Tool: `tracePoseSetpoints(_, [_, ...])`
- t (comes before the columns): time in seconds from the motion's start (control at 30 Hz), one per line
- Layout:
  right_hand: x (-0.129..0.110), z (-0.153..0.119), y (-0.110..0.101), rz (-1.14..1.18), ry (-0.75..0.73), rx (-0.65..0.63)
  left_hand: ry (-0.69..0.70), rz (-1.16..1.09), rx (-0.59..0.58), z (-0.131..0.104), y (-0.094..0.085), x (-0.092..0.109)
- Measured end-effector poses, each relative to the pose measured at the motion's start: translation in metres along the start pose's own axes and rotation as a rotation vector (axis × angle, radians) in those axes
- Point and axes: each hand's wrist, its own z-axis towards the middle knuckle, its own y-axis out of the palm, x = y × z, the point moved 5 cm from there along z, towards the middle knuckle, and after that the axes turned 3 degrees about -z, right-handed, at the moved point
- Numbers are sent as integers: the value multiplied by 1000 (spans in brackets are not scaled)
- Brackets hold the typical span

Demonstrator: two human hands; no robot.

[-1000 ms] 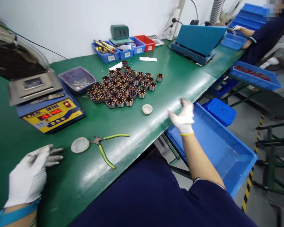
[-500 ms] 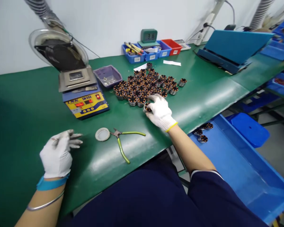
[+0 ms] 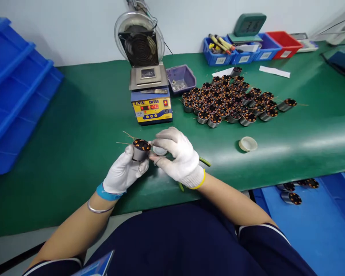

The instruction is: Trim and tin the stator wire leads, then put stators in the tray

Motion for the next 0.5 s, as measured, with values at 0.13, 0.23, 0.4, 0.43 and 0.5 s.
tracePoseSetpoints(0.13, [-4, 1, 3, -87, -139, -9, 14, -62, 27, 0, -2, 0])
tracePoseSetpoints(0.23, [-4, 6, 3, -154, -168, -33, -24, -97, -11, -3, 4, 1])
tracePoseSetpoints(0.4, [-15, 26, 2, -82, -89, -136, -59, -344, 20, -5, 10, 17])
tracePoseSetpoints(0.43, [-21, 31, 3, -43, -85, -205, -46, -366, 46, -5, 8, 19])
tracePoseSetpoints(0.5, [-37, 41, 6, -11, -118, -378, -91, -326, 52, -3, 6, 14])
